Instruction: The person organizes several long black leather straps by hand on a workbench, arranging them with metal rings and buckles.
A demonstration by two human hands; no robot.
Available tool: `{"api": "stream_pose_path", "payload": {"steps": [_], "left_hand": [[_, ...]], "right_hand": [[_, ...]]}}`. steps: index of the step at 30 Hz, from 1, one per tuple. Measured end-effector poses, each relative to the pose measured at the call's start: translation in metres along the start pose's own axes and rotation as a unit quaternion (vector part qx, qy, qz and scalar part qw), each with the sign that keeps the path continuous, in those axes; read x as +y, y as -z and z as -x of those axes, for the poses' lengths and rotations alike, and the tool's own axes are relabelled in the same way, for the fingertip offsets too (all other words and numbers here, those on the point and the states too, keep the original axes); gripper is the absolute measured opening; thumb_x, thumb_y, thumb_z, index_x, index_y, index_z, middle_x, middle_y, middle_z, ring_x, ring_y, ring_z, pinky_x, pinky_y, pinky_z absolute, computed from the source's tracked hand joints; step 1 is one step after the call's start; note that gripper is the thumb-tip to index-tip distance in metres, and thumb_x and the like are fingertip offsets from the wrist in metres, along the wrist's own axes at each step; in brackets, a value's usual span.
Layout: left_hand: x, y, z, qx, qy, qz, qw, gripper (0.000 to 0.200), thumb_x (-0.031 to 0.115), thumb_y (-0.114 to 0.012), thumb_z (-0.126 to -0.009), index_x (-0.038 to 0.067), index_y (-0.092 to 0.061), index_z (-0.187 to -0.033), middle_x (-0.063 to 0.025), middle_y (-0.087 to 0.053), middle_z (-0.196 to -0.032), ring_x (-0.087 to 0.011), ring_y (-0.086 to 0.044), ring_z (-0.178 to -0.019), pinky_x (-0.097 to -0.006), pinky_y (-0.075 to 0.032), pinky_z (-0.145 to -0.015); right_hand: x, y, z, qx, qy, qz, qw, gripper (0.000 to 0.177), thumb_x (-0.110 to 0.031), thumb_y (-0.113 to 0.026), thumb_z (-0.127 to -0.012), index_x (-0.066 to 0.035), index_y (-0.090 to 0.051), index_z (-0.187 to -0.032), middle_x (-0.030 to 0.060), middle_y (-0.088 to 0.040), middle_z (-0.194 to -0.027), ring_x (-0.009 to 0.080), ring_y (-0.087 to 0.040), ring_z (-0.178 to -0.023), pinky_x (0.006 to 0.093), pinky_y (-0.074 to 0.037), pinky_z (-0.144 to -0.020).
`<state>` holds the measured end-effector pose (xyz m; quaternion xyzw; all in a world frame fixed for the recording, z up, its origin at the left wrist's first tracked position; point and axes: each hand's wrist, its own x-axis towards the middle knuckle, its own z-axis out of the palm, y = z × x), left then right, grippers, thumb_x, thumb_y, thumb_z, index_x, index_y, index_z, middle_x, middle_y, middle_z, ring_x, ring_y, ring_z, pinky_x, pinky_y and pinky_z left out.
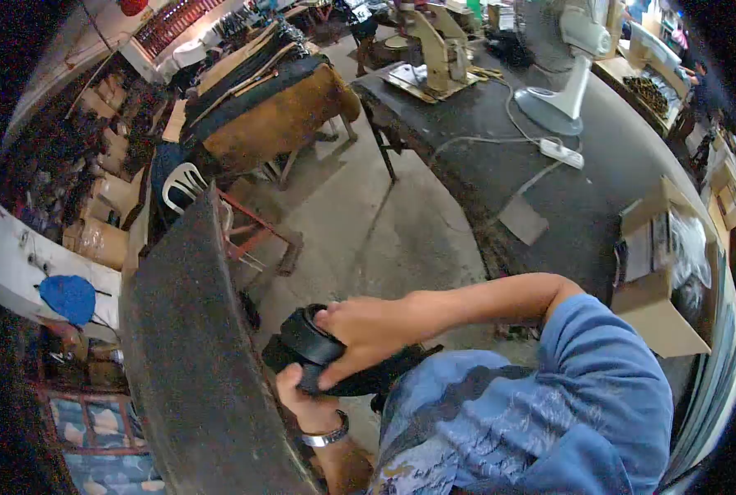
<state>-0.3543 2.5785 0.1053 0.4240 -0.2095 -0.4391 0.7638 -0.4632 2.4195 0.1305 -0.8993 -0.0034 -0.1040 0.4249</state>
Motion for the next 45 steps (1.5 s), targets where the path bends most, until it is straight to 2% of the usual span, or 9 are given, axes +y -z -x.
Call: {"api": "stream_pose_path", "payload": {"steps": [3,5,11,12,21,30,36,39,45], "left_hand": [[0.034,-0.001,-0.084,-0.089,0.026,-0.037,0.995,0.083,0.038,-0.068,-0.07,-0.005,-0.046,-0.138,-0.02,-0.049,-0.143,-0.0341,-0.048,-0.132,-0.0438,-0.035,-0.114],[0.054,-0.01,-0.142,-0.164,0.025,-0.036,0.985,0.087,0.041,-0.072,-0.071,-0.006,-0.044,-0.139,-0.0205,-0.046,-0.145,-0.0338,-0.045,-0.135,-0.0439,-0.032,-0.116],[0.072,-0.003,-0.294,-0.229,0.071,-0.078,0.968,0.089,0.043,-0.072,-0.073,-0.006,-0.042,-0.14,-0.0212,-0.045,-0.146,-0.0336,-0.043,-0.137,-0.0445,-0.031,-0.116],[0.072,-0.002,-0.317,-0.233,0.074,-0.081,0.966,0.089,0.044,-0.073,-0.073,-0.006,-0.042,-0.14,-0.0214,-0.045,-0.146,-0.0336,-0.043,-0.137,-0.0446,-0.031,-0.116],[0.061,-0.003,-0.571,-0.254,0.057,-0.083,0.962,0.093,0.05,-0.072,-0.076,-0.006,-0.039,-0.143,-0.0228,-0.042,-0.148,-0.0334,-0.041,-0.139,-0.0454,-0.029,-0.117],[0.063,-0.024,-0.82,-0.291,0.085,-0.077,0.95,0.109,0.08,-0.046,-0.081,-0.006,-0.035,-0.146,-0.0272,-0.042,-0.147,-0.0348,-0.045,-0.135,-0.0446,-0.032,-0.115],[0.057,-0.052,-1.01,-0.383,0.178,-0.034,0.906,0.106,0.084,-0.034,-0.085,-0.004,-0.04,-0.143,-0.0253,-0.05,-0.141,-0.033,-0.056,-0.124,-0.0435,-0.047,-0.103],[0.053,-0.078,-1.109,-0.453,0.209,-0.046,0.865,0.104,0.083,-0.03,-0.086,-0.004,-0.04,-0.143,-0.0245,-0.052,-0.14,-0.0311,-0.056,-0.125,-0.0431,-0.047,-0.103],[0.012,-0.142,-1.262,-0.587,0.242,-0.081,0.769,0.104,0.083,-0.027,-0.085,-0.002,-0.041,-0.143,-0.014,-0.053,-0.139,-0.0228,-0.054,-0.124,-0.0358,-0.043,-0.106]], "right_hand": [[0.025,0.04,-0.05,0.082,0.036,0.078,0.993,0.067,-0.062,-0.074,-0.075,0.001,-0.06,-0.089,0.0229,-0.065,-0.083,0.0436,-0.065,-0.072,0.049,-0.054,-0.063],[0.04,0.065,-0.08,0.026,-0.071,0.111,0.991,0.069,-0.062,-0.074,-0.074,0.001,-0.06,-0.099,0.0217,-0.066,-0.095,0.042,-0.065,-0.082,0.0481,-0.054,-0.071],[0.124,0.1,-0.149,0.184,-0.034,0.014,0.982,0.107,-0.06,-0.075,-0.075,0.01,-0.028,-0.141,0.0242,-0.058,-0.114,0.0414,-0.058,-0.105,0.0463,-0.049,-0.088],[0.125,0.11,-0.159,0.217,-0.076,-0.089,0.969,0.08,-0.037,-0.086,-0.072,-0.001,-0.048,-0.132,0.0186,-0.063,-0.116,0.0363,-0.063,-0.104,0.0433,-0.05,-0.089],[0.28,0.245,-0.299,0.15,-0.104,-0.277,0.943,0.034,-0.022,-0.081,-0.079,-0.003,-0.064,-0.1,0.0095,-0.071,-0.088,0.0201,-0.067,-0.085,0.0362,-0.052,-0.076],[0.416,0.391,-0.436,0.165,-0.048,-0.288,0.942,0.033,-0.022,-0.078,-0.084,-0.003,-0.06,-0.103,0.0039,-0.067,-0.089,0.0137,-0.061,-0.084,0.0311,-0.05,-0.077],[0.517,0.476,-0.516,0.304,-0.093,-0.279,0.906,0.033,-0.017,-0.078,-0.083,-0.002,-0.061,-0.108,0.0054,-0.066,-0.096,0.0149,-0.06,-0.088,0.0325,-0.049,-0.08],[0.553,0.53,-0.547,0.357,-0.145,-0.282,0.879,0.053,-0.022,-0.081,-0.079,-0.002,-0.058,-0.122,0.0101,-0.067,-0.112,0.0205,-0.061,-0.107,0.037,-0.046,-0.097],[0.601,0.623,-0.575,0.533,-0.189,-0.288,0.773,0.055,-0.02,-0.084,-0.074,-0.001,-0.061,-0.12,0.0072,-0.069,-0.109,0.0189,-0.064,-0.099,0.0358,-0.049,-0.093]]}}
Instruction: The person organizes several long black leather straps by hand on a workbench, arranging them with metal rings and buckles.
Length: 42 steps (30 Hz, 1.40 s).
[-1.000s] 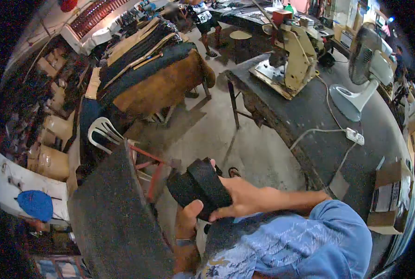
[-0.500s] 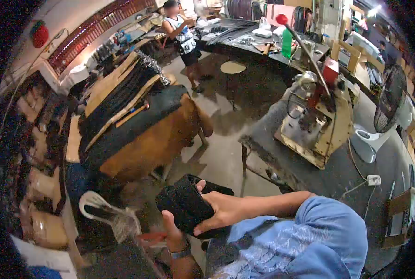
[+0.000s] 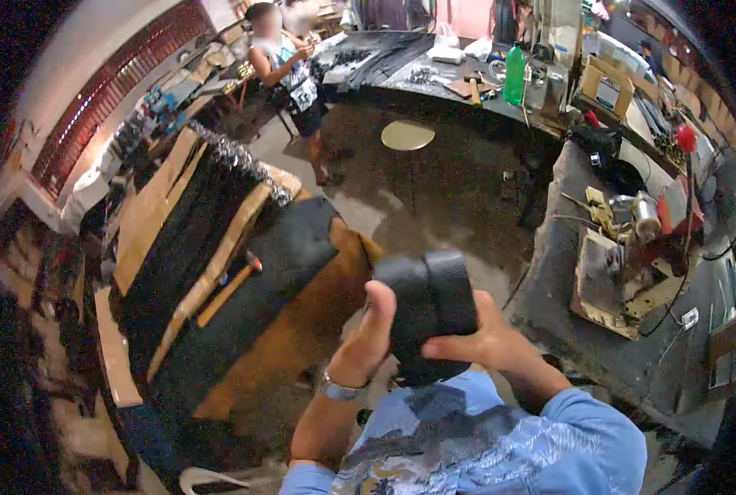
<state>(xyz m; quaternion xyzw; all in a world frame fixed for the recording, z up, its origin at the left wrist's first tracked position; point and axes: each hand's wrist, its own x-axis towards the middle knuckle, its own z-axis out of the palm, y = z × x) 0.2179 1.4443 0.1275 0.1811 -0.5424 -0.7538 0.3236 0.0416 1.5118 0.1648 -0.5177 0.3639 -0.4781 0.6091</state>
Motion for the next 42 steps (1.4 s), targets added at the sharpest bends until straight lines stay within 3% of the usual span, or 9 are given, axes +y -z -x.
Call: {"api": "stream_pose_path", "payload": {"steps": [6,10,11,13,15,23,27,32,42], "left_hand": [[-0.002,0.096,-0.106,-0.128,0.045,0.045,0.99,0.111,0.086,-0.026,-0.08,-0.003,-0.04,-0.144,-0.0101,-0.052,-0.137,-0.019,-0.051,-0.125,-0.0331,-0.042,-0.106],[-0.017,0.156,-0.144,-0.104,0.01,0.038,0.994,0.106,0.082,-0.04,-0.085,-0.004,-0.037,-0.146,-0.0124,-0.051,-0.139,-0.0193,-0.05,-0.127,-0.0336,-0.04,-0.108],[-0.008,0.167,-0.169,-0.176,-0.029,0.125,0.976,0.096,0.065,-0.066,-0.084,-0.004,-0.039,-0.145,-0.0114,-0.052,-0.137,-0.0179,-0.05,-0.126,-0.0326,-0.04,-0.107],[-0.01,0.2,-0.202,-0.167,0.12,0.032,0.978,0.091,0.052,-0.077,-0.079,-0.002,-0.041,-0.143,-0.0088,-0.056,-0.131,-0.0163,-0.052,-0.12,-0.0314,-0.042,-0.103],[0.005,0.202,-0.247,-0.102,0.064,0.038,0.992,0.079,0.032,-0.088,-0.073,0.001,-0.05,-0.136,-0.0032,-0.061,-0.116,-0.0135,-0.056,-0.105,-0.0295,-0.046,-0.092],[0.003,0.294,-0.372,0.027,0.026,-0.051,0.998,0.053,0.008,-0.08,-0.08,0.004,-0.057,-0.127,-0.0042,-0.064,-0.114,-0.0153,-0.062,-0.102,-0.0305,-0.051,-0.087],[0.042,0.324,-0.414,0.132,0.101,-0.116,0.979,0.056,0.009,-0.08,-0.079,0.005,-0.056,-0.129,-0.0056,-0.067,-0.111,-0.0167,-0.064,-0.102,-0.0315,-0.051,-0.09],[0.054,0.384,-0.467,0.229,-0.07,-0.078,0.968,0.049,0.01,-0.081,-0.079,0.004,-0.06,-0.123,-0.0063,-0.069,-0.105,-0.0169,-0.065,-0.098,-0.0327,-0.052,-0.088],[0.124,0.607,-0.554,0.304,-0.066,-0.181,0.933,0.044,0.012,-0.084,-0.075,0.002,-0.066,-0.113,-0.0073,-0.071,-0.106,-0.016,-0.068,-0.088,-0.0322,-0.056,-0.077]], "right_hand": [[0.008,0.043,-0.111,0.118,0.058,-0.052,0.99,0.048,-0.025,-0.086,-0.075,-0.003,-0.066,-0.113,0.0068,-0.071,-0.102,0.0169,-0.067,-0.093,0.0326,-0.051,-0.088],[0.006,0.101,-0.197,0.106,0.074,-0.05,0.99,0.046,-0.027,-0.085,-0.076,-0.003,-0.067,-0.111,0.005,-0.071,-0.099,0.016,-0.067,-0.088,0.0321,-0.053,-0.084],[0.003,0.116,-0.222,0.097,0.076,-0.045,0.991,0.046,-0.026,-0.085,-0.077,-0.003,-0.066,-0.111,0.0047,-0.071,-0.099,0.0159,-0.067,-0.087,0.0322,-0.053,-0.084],[0.004,0.146,-0.272,0.071,0.057,-0.043,0.995,0.045,-0.026,-0.084,-0.078,-0.003,-0.066,-0.112,0.0044,-0.071,-0.099,0.0154,-0.067,-0.088,0.0323,-0.053,-0.084],[-0.01,0.177,-0.332,0.028,0.038,-0.031,0.998,0.045,-0.025,-0.084,-0.079,-0.002,-0.065,-0.114,0.0046,-0.071,-0.101,0.0147,-0.066,-0.09,0.0322,-0.053,-0.084],[-0.025,0.245,-0.515,-0.075,-0.015,0.041,0.996,0.046,-0.023,-0.082,-0.082,-0.001,-0.064,-0.118,0.0051,-0.069,-0.109,0.0138,-0.063,-0.098,0.0332,-0.05,-0.092],[-0.023,0.264,-0.589,-0.109,0.009,0.044,0.993,0.045,-0.021,-0.081,-0.083,-0.001,-0.063,-0.118,0.0051,-0.07,-0.109,0.0139,-0.063,-0.099,0.0334,-0.05,-0.093],[-0.01,0.273,-0.69,-0.125,0.023,0.016,0.992,0.043,-0.02,-0.079,-0.084,-0.001,-0.063,-0.119,0.0052,-0.07,-0.109,0.014,-0.063,-0.098,0.0328,-0.05,-0.093],[0.003,0.253,-0.947,-0.152,0.027,0.002,0.988,0.048,-0.024,-0.082,-0.08,0.0,-0.064,-0.118,0.005,-0.068,-0.111,0.0134,-0.061,-0.103,0.0324,-0.047,-0.096]]}}
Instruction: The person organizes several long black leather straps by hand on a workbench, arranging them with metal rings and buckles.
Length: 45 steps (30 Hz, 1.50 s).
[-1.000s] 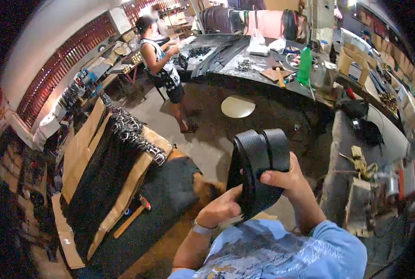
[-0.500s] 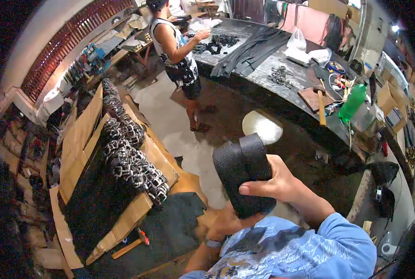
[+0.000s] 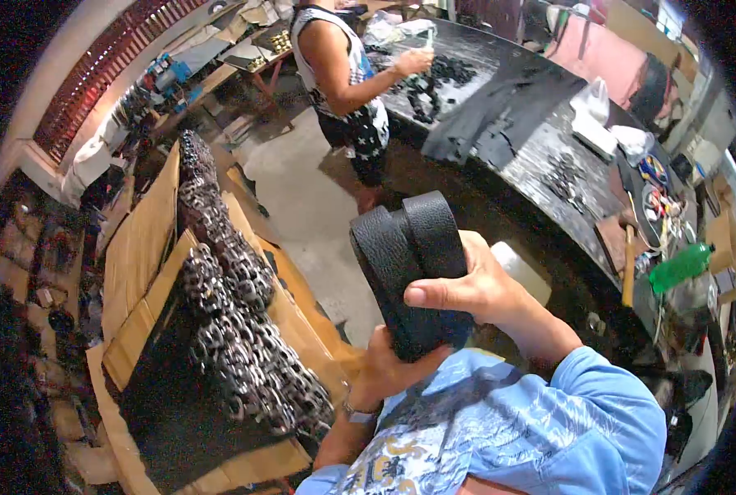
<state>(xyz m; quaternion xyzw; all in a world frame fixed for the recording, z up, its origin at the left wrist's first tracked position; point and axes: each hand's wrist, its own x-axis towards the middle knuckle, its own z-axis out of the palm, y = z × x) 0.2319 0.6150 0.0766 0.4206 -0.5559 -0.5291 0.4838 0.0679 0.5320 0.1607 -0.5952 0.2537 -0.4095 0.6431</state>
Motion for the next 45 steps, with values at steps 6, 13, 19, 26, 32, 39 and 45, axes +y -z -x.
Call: {"api": "stream_pose_path", "payload": {"steps": [6,13,19,26,32,39,45], "left_hand": [[0.0,0.089,-0.098,0.002,0.054,-0.01,0.998,0.055,0.016,-0.088,-0.069,0.002,-0.064,-0.117,-0.0083,-0.071,-0.106,-0.0197,-0.069,-0.093,-0.0333,-0.056,-0.081],[-0.025,0.214,-0.213,0.096,-0.039,0.211,0.972,0.058,0.028,-0.075,-0.075,0.001,-0.059,-0.123,-0.0119,-0.063,-0.116,-0.025,-0.059,-0.104,-0.0384,-0.048,-0.089],[-0.062,0.303,-0.336,0.155,-0.07,0.243,0.955,0.063,0.039,-0.064,-0.08,0.0,-0.054,-0.128,-0.0149,-0.057,-0.125,-0.0295,-0.05,-0.115,-0.0428,-0.042,-0.096],[-0.097,0.405,-0.474,0.132,-0.061,0.285,0.947,0.071,0.051,-0.05,-0.085,-0.001,-0.049,-0.134,-0.0185,-0.049,-0.135,-0.0348,-0.039,-0.126,-0.0479,-0.034,-0.105],[-0.121,0.529,-0.615,0.034,-0.093,0.345,0.933,0.08,0.062,-0.039,-0.09,-0.001,-0.045,-0.139,-0.0216,-0.043,-0.144,-0.0394,-0.03,-0.136,-0.0523,-0.027,-0.112],[-0.147,0.683,-0.775,-0.18,-0.08,0.39,0.899,0.086,0.069,-0.027,-0.097,0.0,-0.036,-0.148,-0.0207,-0.032,-0.156,-0.0402,-0.02,-0.148,-0.0555,-0.016,-0.121],[-0.139,0.721,-0.826,-0.102,-0.042,0.368,0.923,0.083,0.067,-0.029,-0.097,0.0,-0.037,-0.147,-0.0201,-0.033,-0.155,-0.0392,-0.021,-0.146,-0.0545,-0.017,-0.12]], "right_hand": [[0.007,0.009,-0.142,-0.045,-0.028,-0.031,0.998,0.052,-0.025,-0.082,-0.077,0.0,-0.063,-0.118,0.0044,-0.067,-0.107,0.0128,-0.061,-0.097,0.0302,-0.048,-0.09],[0.038,0.008,-0.315,-0.187,-0.02,-0.072,0.98,0.043,-0.024,-0.082,-0.078,0.001,-0.064,-0.109,0.0045,-0.07,-0.097,0.0116,-0.062,-0.087,0.0305,-0.053,-0.082],[0.09,0.021,-0.468,-0.241,0.025,-0.021,0.97,0.05,-0.036,-0.08,-0.075,0.001,-0.064,-0.105,0.0084,-0.07,-0.089,0.0158,-0.064,-0.08,0.0345,-0.053,-0.077],[0.16,-0.019,-0.611,-0.105,-0.102,0.415,0.898,0.065,-0.047,-0.077,-0.067,-0.001,-0.06,-0.111,0.0218,-0.062,-0.107,0.0308,-0.057,-0.104,0.0437,-0.052,-0.078],[0.221,0.019,-0.75,-0.192,-0.022,0.129,0.973,0.075,-0.036,-0.075,-0.073,0.003,-0.051,-0.133,0.0255,-0.054,-0.136,0.0314,-0.046,-0.131,0.0404,-0.04,-0.105],[0.225,0.018,-0.891,-0.11,0.003,0.03,0.993,0.067,-0.029,-0.075,-0.081,0.004,-0.05,-0.133,0.0138,-0.06,-0.128,0.0211,-0.052,-0.12,0.0355,-0.038,-0.106],[0.24,0.04,-0.979,-0.033,-0.028,0.008,0.999,0.051,-0.028,-0.077,-0.082,0.003,-0.058,-0.117,0.0106,-0.067,-0.109,0.0169,-0.058,-0.103,0.0337,-0.047,-0.092]]}}
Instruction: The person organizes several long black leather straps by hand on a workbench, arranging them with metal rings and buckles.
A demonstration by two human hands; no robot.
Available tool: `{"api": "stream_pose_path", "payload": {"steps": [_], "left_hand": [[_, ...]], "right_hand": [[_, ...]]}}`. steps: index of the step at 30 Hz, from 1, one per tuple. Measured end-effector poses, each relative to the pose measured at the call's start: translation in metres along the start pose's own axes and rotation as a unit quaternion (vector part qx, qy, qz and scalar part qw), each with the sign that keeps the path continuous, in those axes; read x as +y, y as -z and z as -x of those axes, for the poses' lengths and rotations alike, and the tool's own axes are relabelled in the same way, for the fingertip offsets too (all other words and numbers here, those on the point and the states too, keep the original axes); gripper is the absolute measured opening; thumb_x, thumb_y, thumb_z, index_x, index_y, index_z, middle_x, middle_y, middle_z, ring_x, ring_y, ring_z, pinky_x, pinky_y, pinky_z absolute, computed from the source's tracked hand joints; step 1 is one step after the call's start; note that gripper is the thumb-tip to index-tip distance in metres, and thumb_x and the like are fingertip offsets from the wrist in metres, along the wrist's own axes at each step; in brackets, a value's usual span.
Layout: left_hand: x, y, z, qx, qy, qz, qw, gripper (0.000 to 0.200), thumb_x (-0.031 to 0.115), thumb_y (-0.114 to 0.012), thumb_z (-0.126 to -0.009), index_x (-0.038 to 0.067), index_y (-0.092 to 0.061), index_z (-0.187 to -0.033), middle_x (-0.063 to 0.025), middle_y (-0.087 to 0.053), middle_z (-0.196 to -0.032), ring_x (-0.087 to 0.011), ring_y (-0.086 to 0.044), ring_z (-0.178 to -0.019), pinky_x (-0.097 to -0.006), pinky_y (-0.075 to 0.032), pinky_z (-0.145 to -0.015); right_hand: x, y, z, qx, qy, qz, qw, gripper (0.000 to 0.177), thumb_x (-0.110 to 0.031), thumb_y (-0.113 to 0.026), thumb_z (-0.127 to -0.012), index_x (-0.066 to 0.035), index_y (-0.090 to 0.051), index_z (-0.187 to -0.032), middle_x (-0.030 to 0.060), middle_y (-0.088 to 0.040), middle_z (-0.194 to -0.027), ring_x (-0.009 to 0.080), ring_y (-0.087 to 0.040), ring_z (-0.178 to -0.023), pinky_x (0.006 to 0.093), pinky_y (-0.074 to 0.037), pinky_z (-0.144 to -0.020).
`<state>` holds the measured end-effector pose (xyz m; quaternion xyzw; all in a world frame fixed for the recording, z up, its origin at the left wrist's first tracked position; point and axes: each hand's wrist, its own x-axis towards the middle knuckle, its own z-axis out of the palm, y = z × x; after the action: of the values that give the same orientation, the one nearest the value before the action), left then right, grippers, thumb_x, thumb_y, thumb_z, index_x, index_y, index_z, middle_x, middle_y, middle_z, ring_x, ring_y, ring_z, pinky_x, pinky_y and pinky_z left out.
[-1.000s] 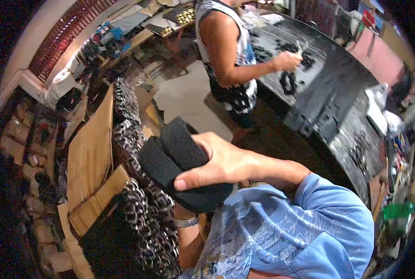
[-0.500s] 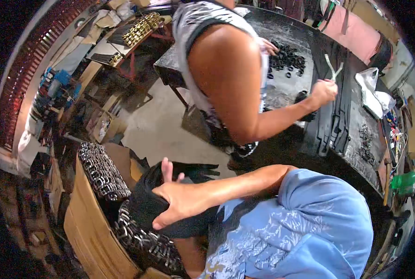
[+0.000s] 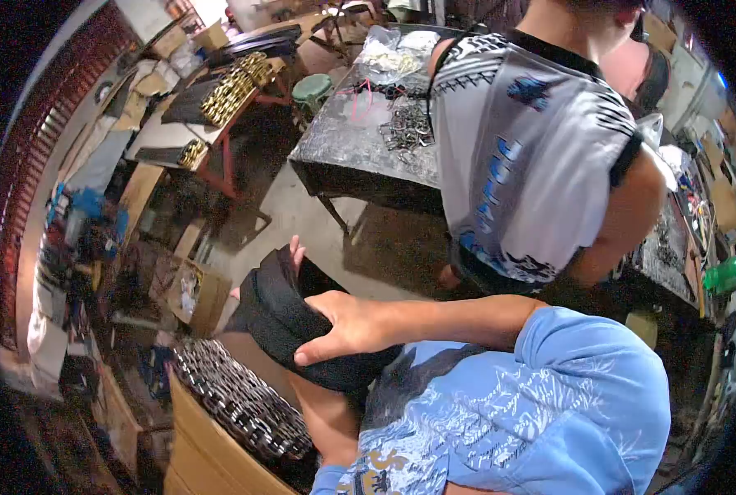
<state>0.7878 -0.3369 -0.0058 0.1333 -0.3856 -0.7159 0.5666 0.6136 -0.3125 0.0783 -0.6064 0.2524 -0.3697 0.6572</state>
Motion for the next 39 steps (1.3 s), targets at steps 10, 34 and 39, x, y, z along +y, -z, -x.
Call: {"api": "stream_pose_path", "payload": {"steps": [10,34,39], "left_hand": [[0.054,0.071,-0.136,0.115,-0.01,-0.166,0.979,0.079,0.063,-0.031,-0.098,0.001,-0.037,-0.147,-0.0192,-0.034,-0.154,-0.0375,-0.024,-0.145,-0.0528,-0.018,-0.119],[0.185,0.094,-0.747,-0.082,-0.216,-0.588,0.775,0.07,0.054,-0.037,-0.099,0.001,-0.039,-0.145,-0.0168,-0.037,-0.152,-0.0336,-0.031,-0.14,-0.0487,-0.021,-0.118],[0.108,0.024,-0.826,-0.132,-0.239,-0.586,0.763,0.068,0.052,-0.038,-0.099,0.001,-0.04,-0.145,-0.0164,-0.038,-0.151,-0.0327,-0.032,-0.139,-0.0478,-0.021,-0.118]], "right_hand": [[0.0,0.079,-0.152,-0.053,0.078,-0.004,0.996,0.046,-0.029,-0.076,-0.078,0.001,-0.061,-0.108,0.0136,-0.071,-0.099,0.0201,-0.065,-0.094,0.0368,-0.051,-0.083],[-0.073,0.212,-0.344,0.206,0.406,0.167,0.874,0.04,-0.028,-0.073,-0.081,0.003,-0.053,-0.096,0.0264,-0.062,-0.081,0.0487,-0.06,-0.077,0.0524,-0.048,-0.065],[-0.105,0.273,-0.325,0.278,0.42,0.177,0.846,0.046,-0.03,-0.073,-0.083,0.004,-0.052,-0.107,0.0264,-0.063,-0.091,0.0456,-0.061,-0.084,0.0502,-0.05,-0.072]]}}
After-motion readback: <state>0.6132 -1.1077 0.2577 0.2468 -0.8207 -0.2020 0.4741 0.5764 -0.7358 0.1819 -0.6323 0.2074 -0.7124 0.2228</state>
